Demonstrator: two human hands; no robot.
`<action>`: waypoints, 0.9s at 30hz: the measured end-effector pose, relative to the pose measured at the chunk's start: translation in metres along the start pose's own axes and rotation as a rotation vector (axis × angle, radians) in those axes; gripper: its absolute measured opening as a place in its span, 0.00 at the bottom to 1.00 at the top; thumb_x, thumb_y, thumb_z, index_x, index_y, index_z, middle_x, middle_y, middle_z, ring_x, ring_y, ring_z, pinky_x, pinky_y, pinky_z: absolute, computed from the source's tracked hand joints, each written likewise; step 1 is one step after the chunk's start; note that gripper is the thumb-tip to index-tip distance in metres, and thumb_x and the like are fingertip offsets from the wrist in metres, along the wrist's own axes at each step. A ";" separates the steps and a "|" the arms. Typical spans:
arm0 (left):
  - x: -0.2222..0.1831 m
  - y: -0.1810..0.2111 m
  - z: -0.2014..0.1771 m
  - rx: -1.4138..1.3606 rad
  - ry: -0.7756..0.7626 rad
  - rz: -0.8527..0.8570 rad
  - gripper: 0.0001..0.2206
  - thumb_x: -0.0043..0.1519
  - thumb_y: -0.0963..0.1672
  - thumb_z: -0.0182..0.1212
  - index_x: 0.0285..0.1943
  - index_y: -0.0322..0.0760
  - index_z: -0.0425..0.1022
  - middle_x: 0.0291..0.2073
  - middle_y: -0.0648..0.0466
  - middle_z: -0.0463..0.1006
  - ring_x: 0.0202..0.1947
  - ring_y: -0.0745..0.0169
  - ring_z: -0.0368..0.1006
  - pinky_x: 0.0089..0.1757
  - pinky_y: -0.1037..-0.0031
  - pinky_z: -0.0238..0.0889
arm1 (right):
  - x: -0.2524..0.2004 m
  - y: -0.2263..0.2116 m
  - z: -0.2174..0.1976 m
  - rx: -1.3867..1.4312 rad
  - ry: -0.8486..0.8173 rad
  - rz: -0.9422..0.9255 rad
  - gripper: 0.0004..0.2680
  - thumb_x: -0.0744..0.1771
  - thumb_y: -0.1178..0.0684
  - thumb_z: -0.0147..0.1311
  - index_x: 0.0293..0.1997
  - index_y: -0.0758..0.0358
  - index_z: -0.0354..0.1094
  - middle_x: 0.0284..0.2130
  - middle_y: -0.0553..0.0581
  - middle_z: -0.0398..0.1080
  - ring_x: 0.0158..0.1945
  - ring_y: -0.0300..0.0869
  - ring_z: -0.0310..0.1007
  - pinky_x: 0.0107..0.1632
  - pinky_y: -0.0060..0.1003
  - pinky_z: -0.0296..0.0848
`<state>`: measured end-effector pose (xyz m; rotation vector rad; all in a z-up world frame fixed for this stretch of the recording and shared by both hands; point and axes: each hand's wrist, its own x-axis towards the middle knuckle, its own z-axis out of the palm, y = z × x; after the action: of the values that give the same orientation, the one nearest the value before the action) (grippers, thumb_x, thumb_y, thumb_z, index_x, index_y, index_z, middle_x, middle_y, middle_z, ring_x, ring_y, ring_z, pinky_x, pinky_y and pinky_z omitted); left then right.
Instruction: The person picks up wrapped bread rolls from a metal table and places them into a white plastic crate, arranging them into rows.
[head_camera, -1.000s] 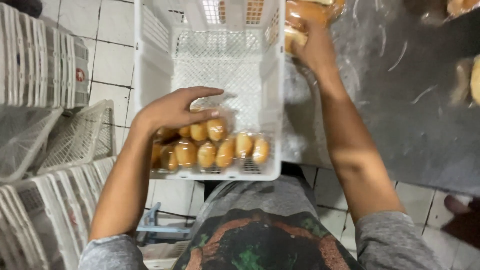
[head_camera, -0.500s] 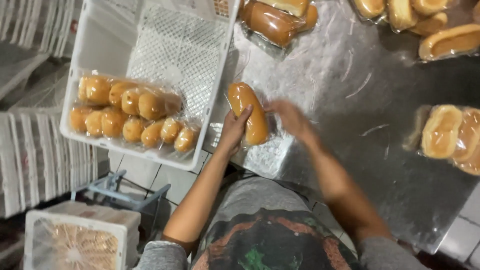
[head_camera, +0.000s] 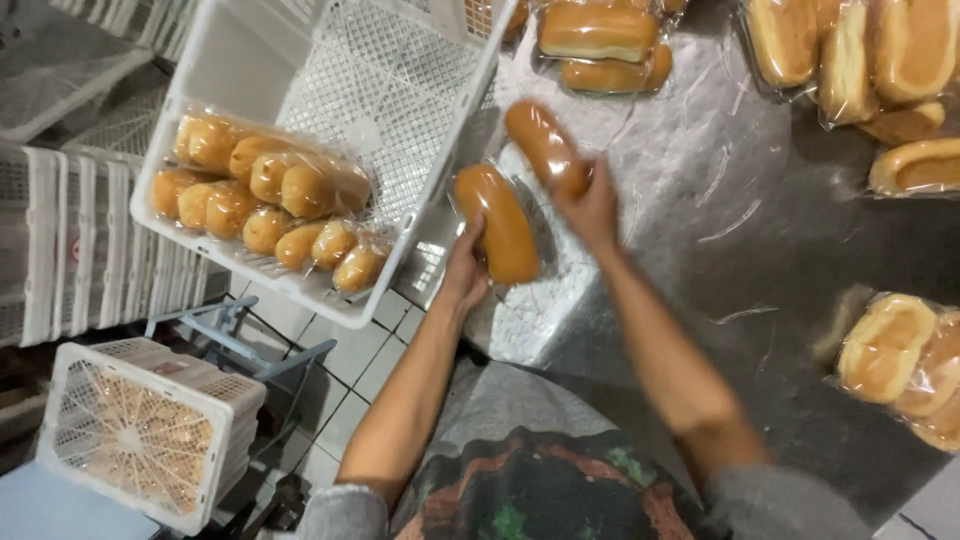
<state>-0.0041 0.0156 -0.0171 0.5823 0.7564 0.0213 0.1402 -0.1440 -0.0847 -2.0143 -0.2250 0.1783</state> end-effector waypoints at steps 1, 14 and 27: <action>0.006 -0.001 0.004 -0.004 0.004 -0.005 0.30 0.57 0.54 0.65 0.65 0.36 0.69 0.52 0.51 0.79 0.51 0.59 0.76 0.45 0.64 0.75 | -0.029 0.000 -0.004 -0.004 -0.004 0.005 0.17 0.63 0.47 0.65 0.51 0.56 0.61 0.41 0.58 0.74 0.41 0.50 0.76 0.39 0.45 0.72; -0.034 0.027 0.034 1.256 0.047 0.293 0.31 0.55 0.58 0.60 0.66 0.44 0.68 0.55 0.45 0.72 0.52 0.45 0.73 0.46 0.58 0.71 | 0.142 -0.077 -0.081 -0.468 -0.329 -0.257 0.26 0.63 0.62 0.61 0.69 0.62 0.56 0.62 0.66 0.59 0.53 0.57 0.65 0.57 0.50 0.67; -0.021 -0.026 -0.038 1.753 -0.013 0.452 0.25 0.49 0.55 0.70 0.55 0.53 0.73 0.59 0.47 0.64 0.53 0.35 0.71 0.53 0.51 0.65 | -0.063 0.007 -0.051 -0.649 0.016 -0.776 0.16 0.67 0.48 0.63 0.54 0.71 0.69 0.37 0.63 0.66 0.38 0.53 0.69 0.44 0.44 0.72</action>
<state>-0.0497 0.0080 -0.0384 2.4034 0.4504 -0.2559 0.0912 -0.2060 -0.0671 -2.3863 -1.1419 -0.4572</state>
